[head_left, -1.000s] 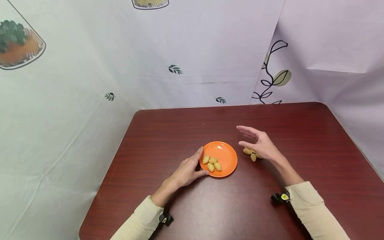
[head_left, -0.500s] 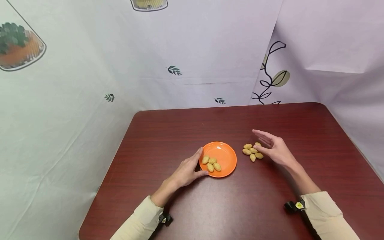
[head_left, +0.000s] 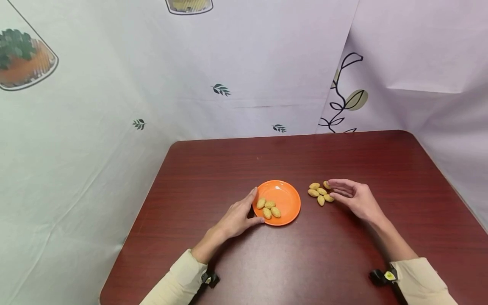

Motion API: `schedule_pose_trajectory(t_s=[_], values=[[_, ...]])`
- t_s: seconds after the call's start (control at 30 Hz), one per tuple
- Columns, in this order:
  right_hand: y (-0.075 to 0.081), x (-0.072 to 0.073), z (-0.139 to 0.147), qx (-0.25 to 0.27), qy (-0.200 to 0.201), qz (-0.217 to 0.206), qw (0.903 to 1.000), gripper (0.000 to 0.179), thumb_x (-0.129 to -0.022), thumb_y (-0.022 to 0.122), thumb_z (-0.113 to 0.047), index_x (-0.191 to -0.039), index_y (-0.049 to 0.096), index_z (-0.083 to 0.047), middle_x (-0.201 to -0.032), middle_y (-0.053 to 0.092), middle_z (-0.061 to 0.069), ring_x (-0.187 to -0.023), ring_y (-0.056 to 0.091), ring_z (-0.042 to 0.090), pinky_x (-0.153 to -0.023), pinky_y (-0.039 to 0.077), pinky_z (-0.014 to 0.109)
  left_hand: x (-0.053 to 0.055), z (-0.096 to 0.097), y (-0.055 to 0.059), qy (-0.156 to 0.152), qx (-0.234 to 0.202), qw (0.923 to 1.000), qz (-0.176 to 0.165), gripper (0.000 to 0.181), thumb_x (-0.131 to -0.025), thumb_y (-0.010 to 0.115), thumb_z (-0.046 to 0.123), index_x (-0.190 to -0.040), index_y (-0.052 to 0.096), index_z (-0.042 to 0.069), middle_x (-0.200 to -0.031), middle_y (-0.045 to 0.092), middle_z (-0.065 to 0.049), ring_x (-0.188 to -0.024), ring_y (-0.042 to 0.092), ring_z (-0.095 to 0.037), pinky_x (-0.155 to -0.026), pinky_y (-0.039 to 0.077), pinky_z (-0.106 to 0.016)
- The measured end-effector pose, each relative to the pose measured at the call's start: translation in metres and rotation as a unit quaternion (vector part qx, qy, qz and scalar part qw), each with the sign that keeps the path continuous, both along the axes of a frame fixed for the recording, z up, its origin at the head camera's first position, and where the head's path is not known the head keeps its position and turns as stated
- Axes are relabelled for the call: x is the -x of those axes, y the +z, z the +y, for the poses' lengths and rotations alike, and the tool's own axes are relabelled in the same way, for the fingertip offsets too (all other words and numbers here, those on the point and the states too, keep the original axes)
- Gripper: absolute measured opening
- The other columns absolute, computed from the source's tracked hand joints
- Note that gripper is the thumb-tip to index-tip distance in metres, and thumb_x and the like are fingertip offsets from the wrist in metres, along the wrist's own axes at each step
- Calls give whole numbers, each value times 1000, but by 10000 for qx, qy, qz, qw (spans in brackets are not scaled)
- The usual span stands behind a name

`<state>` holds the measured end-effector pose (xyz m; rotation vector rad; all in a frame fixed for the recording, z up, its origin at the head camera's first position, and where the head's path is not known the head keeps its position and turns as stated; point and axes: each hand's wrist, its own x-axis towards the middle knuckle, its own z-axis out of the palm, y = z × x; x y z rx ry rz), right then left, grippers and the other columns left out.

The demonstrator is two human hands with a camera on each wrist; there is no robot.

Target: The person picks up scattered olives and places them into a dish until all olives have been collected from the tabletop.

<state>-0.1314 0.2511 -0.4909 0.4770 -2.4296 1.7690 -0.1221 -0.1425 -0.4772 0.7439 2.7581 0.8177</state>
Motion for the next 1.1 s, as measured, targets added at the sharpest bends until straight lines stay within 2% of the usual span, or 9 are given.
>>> schedule_pose_trajectory(t_s=[0.23,0.5,0.7,0.8,0.97,1.1], values=[[-7,-8,2,-257,-314,-291,9988,31,-95,78,3,-124,73,9,-120,73,29,-103,74,2,-83,57,16,0,0,-1,18,-19,10000,-3,97,-97,81,36,-168,25,1,-172,30,-15,-151,42,-33,-120,37,-51],[-12,-9,3,-461,-379,-462,9971,32,-94,82,-6,-124,76,5,-119,75,24,-104,72,-3,-83,56,14,-1,0,-1,16,-33,10000,-5,98,-96,81,37,-168,24,2,-172,30,-14,-151,41,-32,-121,37,-51],[-11,-9,3,-334,-281,-624,9971,37,-92,82,-1,-127,73,9,-122,73,27,-105,72,0,-81,58,17,0,0,-2,0,-34,10000,32,98,-97,81,36,-168,24,1,-172,30,-13,-151,42,-32,-120,37,-51],[-10,-10,2,-439,-320,-587,9968,37,-91,82,1,-126,74,10,-121,74,27,-104,73,2,-81,58,17,1,-1,-2,-14,-40,10000,50,98,-96,82,36,-168,24,1,-172,30,-13,-151,42,-32,-120,37,-51],[-9,-9,-1,-861,-597,-366,9938,30,-91,84,-2,-120,79,4,-115,77,21,-100,72,-2,-78,56,12,1,-1,-1,-22,-80,9999,59,98,-96,82,36,-168,25,1,-172,30,-14,-151,41,-32,-121,37,-50],[-9,-10,-1,-896,-640,-199,9937,27,-90,85,-3,-117,81,1,-111,79,19,-99,72,-3,-77,55,11,0,0,-1,-14,-77,10000,41,97,-96,82,35,-168,25,1,-172,30,-14,-151,42,-33,-120,37,-52]])
